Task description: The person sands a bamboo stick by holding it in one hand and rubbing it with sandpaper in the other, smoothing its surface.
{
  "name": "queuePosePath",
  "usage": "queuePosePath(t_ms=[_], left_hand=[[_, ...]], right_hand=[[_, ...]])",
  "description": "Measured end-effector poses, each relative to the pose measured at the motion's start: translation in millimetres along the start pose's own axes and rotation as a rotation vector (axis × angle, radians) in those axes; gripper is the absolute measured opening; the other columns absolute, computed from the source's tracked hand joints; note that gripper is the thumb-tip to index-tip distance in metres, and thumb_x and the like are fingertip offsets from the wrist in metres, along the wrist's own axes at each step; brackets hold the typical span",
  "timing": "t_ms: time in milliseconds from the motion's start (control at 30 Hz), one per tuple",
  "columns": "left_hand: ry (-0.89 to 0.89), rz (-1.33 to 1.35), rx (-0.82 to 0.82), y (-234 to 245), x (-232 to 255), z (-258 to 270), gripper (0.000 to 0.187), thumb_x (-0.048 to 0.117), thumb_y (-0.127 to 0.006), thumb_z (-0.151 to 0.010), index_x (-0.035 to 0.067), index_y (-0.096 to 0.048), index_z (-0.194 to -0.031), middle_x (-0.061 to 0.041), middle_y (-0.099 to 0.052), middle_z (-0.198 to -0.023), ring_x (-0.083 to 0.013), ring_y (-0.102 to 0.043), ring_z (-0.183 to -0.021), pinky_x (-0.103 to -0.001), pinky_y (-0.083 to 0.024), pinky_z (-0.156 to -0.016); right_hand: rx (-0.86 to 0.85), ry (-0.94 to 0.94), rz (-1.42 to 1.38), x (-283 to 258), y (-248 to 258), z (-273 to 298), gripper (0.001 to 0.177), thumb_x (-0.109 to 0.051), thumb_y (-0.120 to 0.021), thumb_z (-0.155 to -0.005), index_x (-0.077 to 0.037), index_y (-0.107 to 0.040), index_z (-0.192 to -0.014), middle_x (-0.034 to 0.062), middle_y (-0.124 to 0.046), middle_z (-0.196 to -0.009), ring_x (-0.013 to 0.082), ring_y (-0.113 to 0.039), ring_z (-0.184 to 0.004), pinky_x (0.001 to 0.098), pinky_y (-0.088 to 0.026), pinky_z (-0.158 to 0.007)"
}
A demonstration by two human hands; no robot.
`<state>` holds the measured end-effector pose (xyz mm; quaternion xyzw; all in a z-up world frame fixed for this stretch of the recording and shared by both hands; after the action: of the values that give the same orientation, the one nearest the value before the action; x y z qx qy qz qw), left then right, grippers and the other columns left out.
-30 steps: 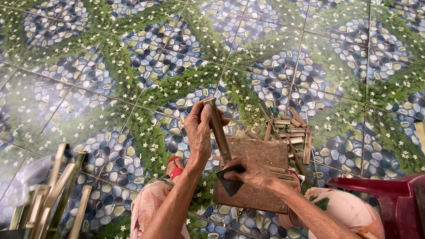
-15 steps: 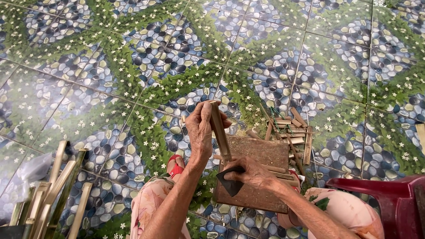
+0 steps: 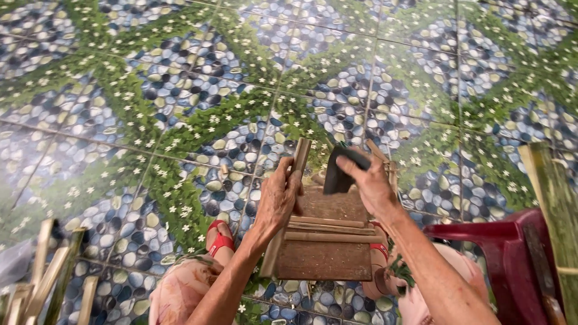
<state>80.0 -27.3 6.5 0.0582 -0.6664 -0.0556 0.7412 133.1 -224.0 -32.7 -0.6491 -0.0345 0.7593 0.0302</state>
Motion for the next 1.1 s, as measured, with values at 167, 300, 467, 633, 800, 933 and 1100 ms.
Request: queuePosePath(t_ms=[167,300,467,633,800,933,1100], left_hand=[[0.015,-0.038,-0.146,-36,-22,2,0.029,0.021,-0.046,-0.106,0.006,-0.055,-0.13,-0.01,-0.068,-0.064,-0.0206,-0.065,-0.038,-0.031,-0.055,-0.038],[-0.085,-0.132,-0.247,-53,-19,2,0.03,0.008,-0.052,-0.1,0.005,-0.052,-0.131,-0.013,-0.069,-0.068,-0.0206,-0.064,-0.041,-0.03,-0.052,-0.039],[-0.052,0.003,-0.38,-61,-6,21,0.041,0.013,-0.048,-0.105,0.0,-0.04,-0.144,-0.012,-0.071,-0.068,-0.0186,-0.064,-0.039,-0.029,-0.054,-0.034],[-0.004,0.1,-0.357,-67,-7,22,0.038,0.013,-0.044,-0.106,0.006,-0.039,-0.144,-0.011,-0.066,-0.063,-0.0189,-0.059,-0.032,-0.029,-0.048,-0.027],[0.06,0.146,-0.282,-76,-20,20,0.036,0.016,-0.04,-0.108,0.007,-0.037,-0.143,-0.011,-0.066,-0.067,-0.016,-0.059,-0.035,-0.024,-0.047,-0.028],[0.058,0.106,-0.275,-84,-3,25,0.042,0.017,-0.04,-0.109,0.006,-0.032,-0.149,-0.01,-0.065,-0.068,-0.0148,-0.059,-0.036,-0.023,-0.049,-0.03],[0.126,0.083,-0.264,-89,-11,24,0.035,0.016,-0.039,-0.11,0.004,-0.037,-0.144,-0.011,-0.067,-0.07,-0.0129,-0.055,-0.038,-0.021,-0.046,-0.03]], right_hand=[[0.09,0.062,-0.081,-20,2,1,0.02,-0.015,-0.09,-0.08,-0.015,-0.081,-0.097,-0.0026,-0.074,-0.08,0.0073,-0.07,-0.076,0.023,-0.06,-0.074],[0.028,0.103,-0.007,-22,-11,0,0.029,-0.01,-0.096,-0.071,-0.012,-0.082,-0.096,0.0013,-0.075,-0.076,0.0071,-0.07,-0.072,0.0229,-0.062,-0.071],[0.047,0.072,-0.052,-20,-8,2,0.029,-0.009,-0.096,-0.07,-0.01,-0.081,-0.094,0.0023,-0.074,-0.072,0.0079,-0.07,-0.067,0.0237,-0.063,-0.066],[0.132,0.095,-0.075,-13,-13,3,0.022,-0.011,-0.092,-0.075,-0.011,-0.081,-0.094,0.004,-0.075,-0.073,0.0102,-0.071,-0.068,0.0272,-0.064,-0.068],[0.231,0.124,-0.065,-7,-5,0,0.013,-0.011,-0.088,-0.082,-0.013,-0.08,-0.094,0.0034,-0.076,-0.074,0.0095,-0.071,-0.069,0.0255,-0.062,-0.068],[0.286,0.095,-0.097,0,3,-3,0.013,-0.011,-0.086,-0.083,-0.013,-0.078,-0.093,0.0028,-0.074,-0.074,0.0128,-0.073,-0.069,0.0272,-0.064,-0.068],[0.298,-0.013,-0.248,10,4,-5,0.015,-0.016,-0.084,-0.087,-0.016,-0.075,-0.099,0.0032,-0.074,-0.075,0.0152,-0.073,-0.064,0.0266,-0.064,-0.064]])
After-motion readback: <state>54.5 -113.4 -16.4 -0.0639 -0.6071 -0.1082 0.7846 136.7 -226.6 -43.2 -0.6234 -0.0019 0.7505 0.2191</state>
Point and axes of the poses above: each hand's wrist, its own z-axis away from the middle knuckle, its own y-axis out of the back of the hand, x = y × z, the point moved 10 cm from there along -z, towards the middle knuckle
